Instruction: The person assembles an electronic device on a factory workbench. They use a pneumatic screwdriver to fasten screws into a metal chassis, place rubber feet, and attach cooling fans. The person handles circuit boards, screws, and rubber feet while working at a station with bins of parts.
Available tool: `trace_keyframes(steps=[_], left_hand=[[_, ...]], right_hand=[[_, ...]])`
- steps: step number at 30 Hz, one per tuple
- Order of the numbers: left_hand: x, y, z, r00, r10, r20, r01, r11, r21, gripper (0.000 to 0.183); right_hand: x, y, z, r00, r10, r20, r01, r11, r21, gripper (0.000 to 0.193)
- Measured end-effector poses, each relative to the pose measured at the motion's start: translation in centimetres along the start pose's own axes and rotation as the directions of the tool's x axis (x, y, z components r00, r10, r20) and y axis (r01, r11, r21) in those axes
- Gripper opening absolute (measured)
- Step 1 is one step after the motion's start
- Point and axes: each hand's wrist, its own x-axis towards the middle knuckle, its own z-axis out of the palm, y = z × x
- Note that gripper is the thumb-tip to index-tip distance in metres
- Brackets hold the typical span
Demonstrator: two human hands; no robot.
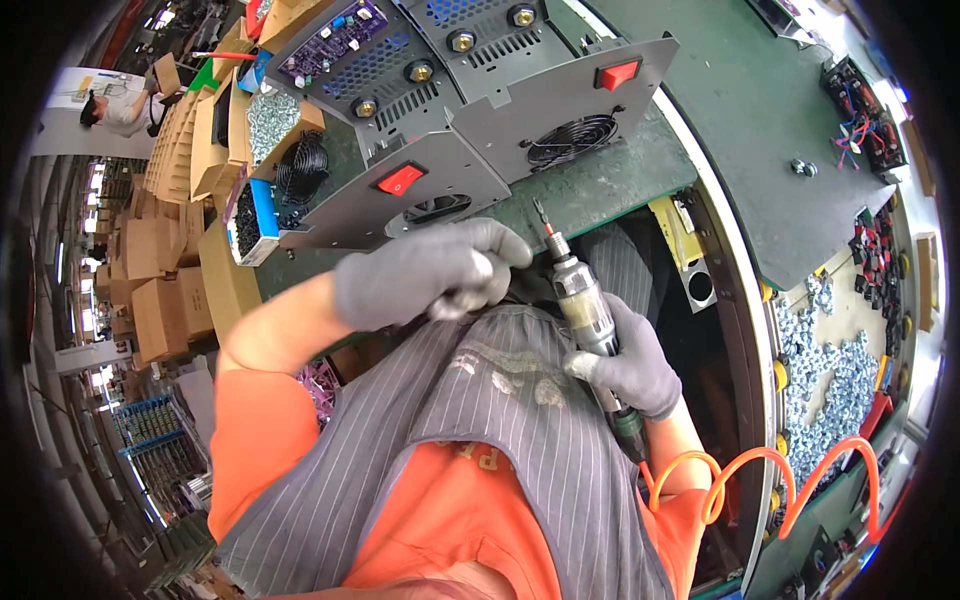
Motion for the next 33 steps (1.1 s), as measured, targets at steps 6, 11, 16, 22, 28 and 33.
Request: trace_keyframes(steps=[6,11,16,22,28,33], left_hand=[[3.7,-9.0,-2.8,0.999,0.031,-0.033,-0.044,0.778,-0.627,0.035],[4.9,-11.0,-2.2,0.967,0.133,-0.219,-0.243,0.745,-0.621,0.033],[5.3,-11.6,-2.4,0.956,0.212,-0.201,-0.292,0.671,-0.682,0.028],[5.0,-11.3,-2.3,0.942,0.279,-0.186,-0.335,0.760,-0.558,0.036],[5.3,-10.4,-1.7,0.912,0.283,-0.297,-0.373,0.873,-0.315,0.041],[5.9,-10.2,-1.8,0.880,0.334,-0.338,-0.397,0.908,-0.137,0.039]], right_hand=[[-1.2,-0.5,-0.2,0.999,0.007,0.049,-0.008,1.000,0.018,0.075],[-1.5,-0.8,0.0,0.997,0.033,0.073,-0.035,0.999,0.035,0.075],[-1.6,-1.5,0.0,0.979,0.129,0.160,-0.129,0.992,-0.010,0.071],[-1.5,-2.0,0.4,0.977,0.069,0.202,-0.077,0.996,0.033,0.066],[-1.4,-2.0,0.2,0.978,0.068,0.198,-0.060,0.997,-0.044,0.065],[-1.4,-1.6,-0.2,0.975,0.053,0.215,-0.046,0.998,-0.037,0.061]])
